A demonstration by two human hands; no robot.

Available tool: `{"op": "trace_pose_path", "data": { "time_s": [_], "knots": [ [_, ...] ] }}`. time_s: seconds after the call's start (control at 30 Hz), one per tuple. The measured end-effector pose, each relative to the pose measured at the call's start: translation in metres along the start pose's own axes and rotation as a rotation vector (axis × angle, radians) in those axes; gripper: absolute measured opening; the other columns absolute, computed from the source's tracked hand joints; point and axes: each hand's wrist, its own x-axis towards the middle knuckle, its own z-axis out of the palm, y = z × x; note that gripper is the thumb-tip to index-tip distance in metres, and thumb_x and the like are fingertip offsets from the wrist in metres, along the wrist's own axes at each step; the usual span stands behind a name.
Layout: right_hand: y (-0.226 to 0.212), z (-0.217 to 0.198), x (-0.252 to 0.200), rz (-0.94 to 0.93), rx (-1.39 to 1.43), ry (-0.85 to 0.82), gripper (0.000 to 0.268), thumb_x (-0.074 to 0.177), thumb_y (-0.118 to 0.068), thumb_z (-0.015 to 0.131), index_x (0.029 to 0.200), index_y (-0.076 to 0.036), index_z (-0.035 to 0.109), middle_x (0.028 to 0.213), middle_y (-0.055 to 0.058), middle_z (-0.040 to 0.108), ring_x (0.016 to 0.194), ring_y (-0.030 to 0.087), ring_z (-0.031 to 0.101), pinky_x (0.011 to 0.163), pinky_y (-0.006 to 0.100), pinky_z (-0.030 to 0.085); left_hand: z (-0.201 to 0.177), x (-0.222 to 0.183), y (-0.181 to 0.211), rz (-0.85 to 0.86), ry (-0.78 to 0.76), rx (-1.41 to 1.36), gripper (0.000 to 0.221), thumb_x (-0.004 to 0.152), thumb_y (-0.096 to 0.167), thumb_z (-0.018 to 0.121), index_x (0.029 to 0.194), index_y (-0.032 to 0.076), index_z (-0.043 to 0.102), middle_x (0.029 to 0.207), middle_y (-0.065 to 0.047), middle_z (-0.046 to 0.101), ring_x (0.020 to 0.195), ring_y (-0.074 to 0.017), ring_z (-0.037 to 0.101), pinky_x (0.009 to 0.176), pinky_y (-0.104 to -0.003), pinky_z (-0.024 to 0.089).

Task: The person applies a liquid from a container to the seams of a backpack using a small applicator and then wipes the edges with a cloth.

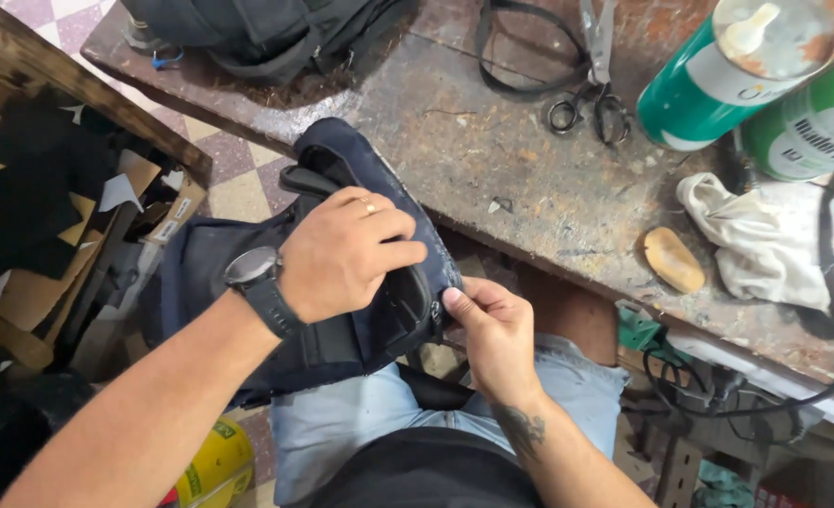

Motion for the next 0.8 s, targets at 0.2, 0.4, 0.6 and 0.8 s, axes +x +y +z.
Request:
{"op": "trace_pose_path", "data": {
  "time_s": [0.2, 0.4, 0.6, 0.8],
  "knots": [
    [-0.048, 0.015, 0.017, -0.085, -0.026, 0.081, 0.007, 0.088, 0.004, 0.080, 0.093, 0.009, 0.082, 0.068, 0.013, 0.071, 0.061, 0.015, 0.066, 0.055, 0.031, 0.060, -0.025, 0.005, 0.007, -0.176, 0.180, 0.106, 0.027, 0.099, 0.005, 0.053, 0.096, 0.021, 0.074, 0.095, 0.005, 0.066, 0.095, -0.0208, 0.070, 0.093, -0.035, 0.053],
    [-0.075, 0.032, 0.057, -0.101, -0.283, 0.058, 0.010, 0.092, -0.005, 0.076, 0.093, -0.002, 0.086, 0.071, 0.009, 0.074, 0.068, 0.012, 0.066, 0.058, 0.030, 0.058, 0.003, -0.004, -0.001, -0.318, 0.371, 0.363, 0.027, 0.105, 0.011, 0.055, 0.092, 0.025, 0.075, 0.098, 0.006, 0.071, 0.088, -0.0193, 0.070, 0.081, -0.031, 0.057],
    [-0.055, 0.024, 0.076, -0.167, -0.611, 0.138, 0.022, 0.087, -0.018, 0.080, 0.106, -0.007, 0.086, 0.072, 0.006, 0.080, 0.068, 0.013, 0.075, 0.064, 0.030, 0.062, 0.029, -0.006, -0.017, -0.334, 0.126, 0.166, 0.022, 0.097, 0.028, 0.069, 0.117, 0.020, 0.069, 0.119, 0.001, 0.070, 0.109, -0.0260, 0.066, 0.095, -0.042, 0.050],
    [-0.045, -0.015, 0.074, -0.419, -0.982, 0.252, 0.025, 0.086, -0.027, 0.084, 0.108, -0.017, 0.080, 0.082, 0.003, 0.082, 0.086, 0.030, 0.080, 0.079, 0.047, 0.062, 0.064, -0.006, -0.018, -0.329, 0.270, 0.236, 0.030, 0.104, 0.046, 0.063, 0.092, 0.019, 0.064, 0.126, 0.001, 0.069, 0.110, -0.0255, 0.067, 0.089, -0.038, 0.052]
  ]
}}
